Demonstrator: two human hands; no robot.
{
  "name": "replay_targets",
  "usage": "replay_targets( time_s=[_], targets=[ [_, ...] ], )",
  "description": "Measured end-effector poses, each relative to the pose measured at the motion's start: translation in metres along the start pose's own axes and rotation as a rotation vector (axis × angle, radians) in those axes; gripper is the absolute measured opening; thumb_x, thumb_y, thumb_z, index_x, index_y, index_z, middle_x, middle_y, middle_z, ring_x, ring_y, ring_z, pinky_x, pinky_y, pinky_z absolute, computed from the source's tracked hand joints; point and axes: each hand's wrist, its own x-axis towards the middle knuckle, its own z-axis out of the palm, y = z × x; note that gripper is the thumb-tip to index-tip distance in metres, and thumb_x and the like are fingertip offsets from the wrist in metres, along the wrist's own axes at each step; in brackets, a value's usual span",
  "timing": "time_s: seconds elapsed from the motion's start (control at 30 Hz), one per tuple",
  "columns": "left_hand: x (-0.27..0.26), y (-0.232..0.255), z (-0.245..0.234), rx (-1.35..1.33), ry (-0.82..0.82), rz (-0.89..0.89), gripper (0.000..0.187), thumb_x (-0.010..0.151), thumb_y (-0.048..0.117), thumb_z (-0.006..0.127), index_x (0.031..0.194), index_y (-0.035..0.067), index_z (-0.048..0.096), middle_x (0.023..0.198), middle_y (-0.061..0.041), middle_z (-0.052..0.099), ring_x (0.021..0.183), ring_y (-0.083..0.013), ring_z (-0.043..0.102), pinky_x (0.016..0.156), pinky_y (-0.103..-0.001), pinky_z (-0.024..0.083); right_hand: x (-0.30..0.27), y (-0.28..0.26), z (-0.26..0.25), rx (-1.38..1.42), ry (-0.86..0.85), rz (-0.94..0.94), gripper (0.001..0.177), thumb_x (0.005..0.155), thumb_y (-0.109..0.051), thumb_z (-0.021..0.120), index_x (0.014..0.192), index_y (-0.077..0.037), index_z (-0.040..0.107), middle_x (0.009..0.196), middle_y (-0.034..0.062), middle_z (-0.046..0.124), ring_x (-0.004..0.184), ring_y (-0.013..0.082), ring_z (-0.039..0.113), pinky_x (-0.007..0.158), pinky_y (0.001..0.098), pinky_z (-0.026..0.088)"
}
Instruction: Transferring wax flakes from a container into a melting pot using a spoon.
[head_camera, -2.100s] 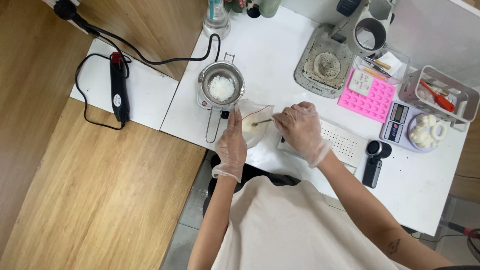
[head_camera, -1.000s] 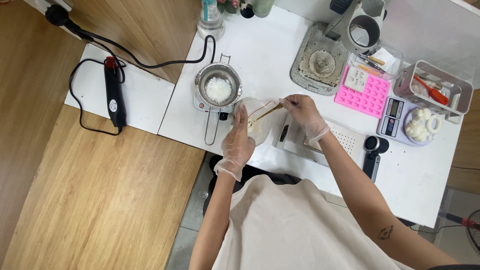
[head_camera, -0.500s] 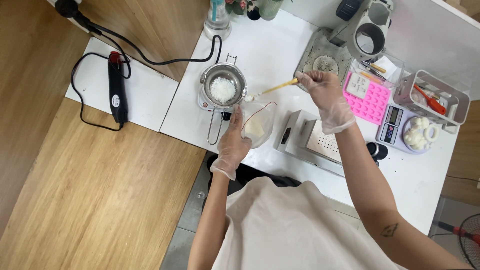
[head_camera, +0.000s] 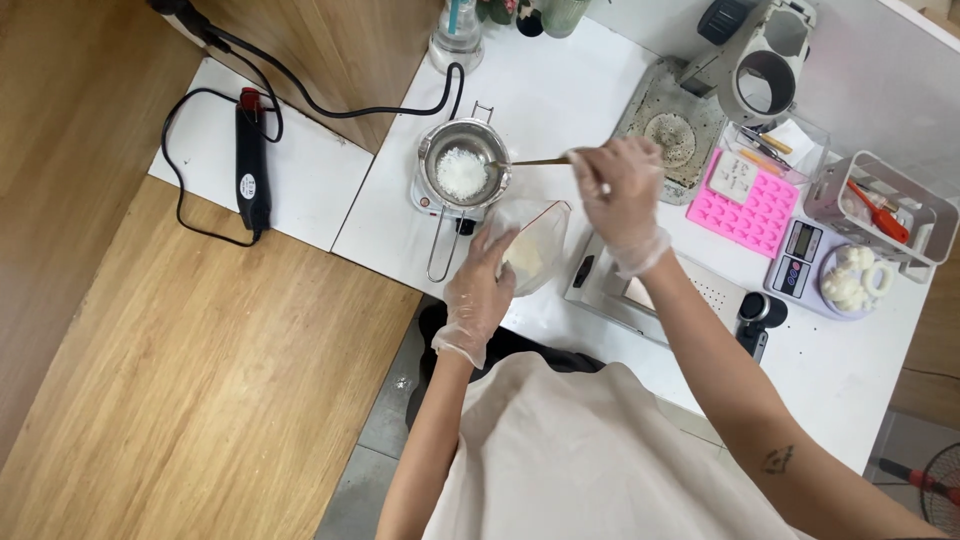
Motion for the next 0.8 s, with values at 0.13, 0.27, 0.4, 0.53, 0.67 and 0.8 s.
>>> replay_targets(
  time_s=[0.13, 0.27, 0.4, 0.53, 0.67, 0.8],
  targets=[
    [0.003, -0.007, 0.021, 0.023, 0.067, -0.008, 0.042, 0.092, 0.030, 0.057, 0.130, 0.048, 0.060, 0.147, 0.011, 0.046, 0.113, -0.0248, 0.067, 0.083, -0.044, 0.062, -0.035, 0.026, -0.050, 0.053, 0.060, 0.122, 0.022, 0.112, -0.010, 0.065, 0.091, -0.004, 0.070, 0.067, 0.0034, 0.054, 0.064, 0.0209, 0.053, 0.084, 0.0381, 0.048],
    [0.007, 0.009, 0.028, 0.122, 0.057, -0.128, 0.040, 0.090, 0.031, 0.066, 0.129, 0.039, 0.061, 0.148, 0.003, 0.037, 0.119, -0.0268, 0.058, 0.079, -0.050, 0.063, -0.059, -0.002, -0.065, 0.000, -0.061, 0.140, 0.021, 0.104, -0.015, 0.071, 0.083, -0.009, 0.071, 0.065, 0.0038, 0.051, 0.061, 0.0227, 0.054, 0.079, 0.0383, 0.045],
    [0.020, 0.017, 0.045, 0.132, 0.007, -0.237, 0.055, 0.091, 0.018, 0.067, 0.140, 0.038, 0.052, 0.158, -0.004, 0.025, 0.115, -0.0297, 0.064, 0.085, -0.052, 0.061, -0.089, -0.015, -0.026, -0.250, -0.189, -0.032, 0.009, 0.089, -0.019, 0.077, 0.081, -0.017, 0.072, 0.071, 0.0012, 0.058, 0.069, 0.0200, 0.061, 0.081, 0.0394, 0.046],
    [0.022, 0.023, 0.055, 0.140, 0.044, -0.230, 0.074, 0.086, 0.002, 0.070, 0.147, 0.035, 0.044, 0.156, -0.009, 0.025, 0.111, -0.0339, 0.068, 0.085, -0.050, 0.062, -0.102, -0.016, 0.009, -0.397, -0.212, -0.082, 0.010, 0.082, -0.021, 0.080, 0.082, -0.016, 0.071, 0.073, 0.0036, 0.058, 0.072, 0.0208, 0.061, 0.087, 0.0434, 0.044],
    [0.013, 0.027, 0.045, 0.182, 0.039, -0.207, 0.085, 0.085, -0.003, 0.067, 0.155, 0.033, 0.035, 0.163, -0.008, 0.016, 0.105, -0.0342, 0.071, 0.085, -0.049, 0.062, -0.106, -0.014, 0.022, -0.442, -0.223, 0.001, 0.011, 0.083, -0.019, 0.080, 0.081, -0.015, 0.069, 0.073, 0.0035, 0.058, 0.073, 0.0211, 0.060, 0.086, 0.0421, 0.043],
    [0.012, 0.016, 0.047, 0.150, -0.015, -0.139, 0.078, 0.087, 0.000, 0.063, 0.153, 0.034, 0.038, 0.168, -0.005, 0.010, 0.105, -0.0367, 0.071, 0.087, -0.049, 0.061, -0.124, -0.002, 0.044, -0.407, -0.302, 0.251, 0.007, 0.091, -0.020, 0.076, 0.087, -0.016, 0.073, 0.073, 0.0003, 0.062, 0.076, 0.0195, 0.065, 0.088, 0.0397, 0.043]
  ],
)
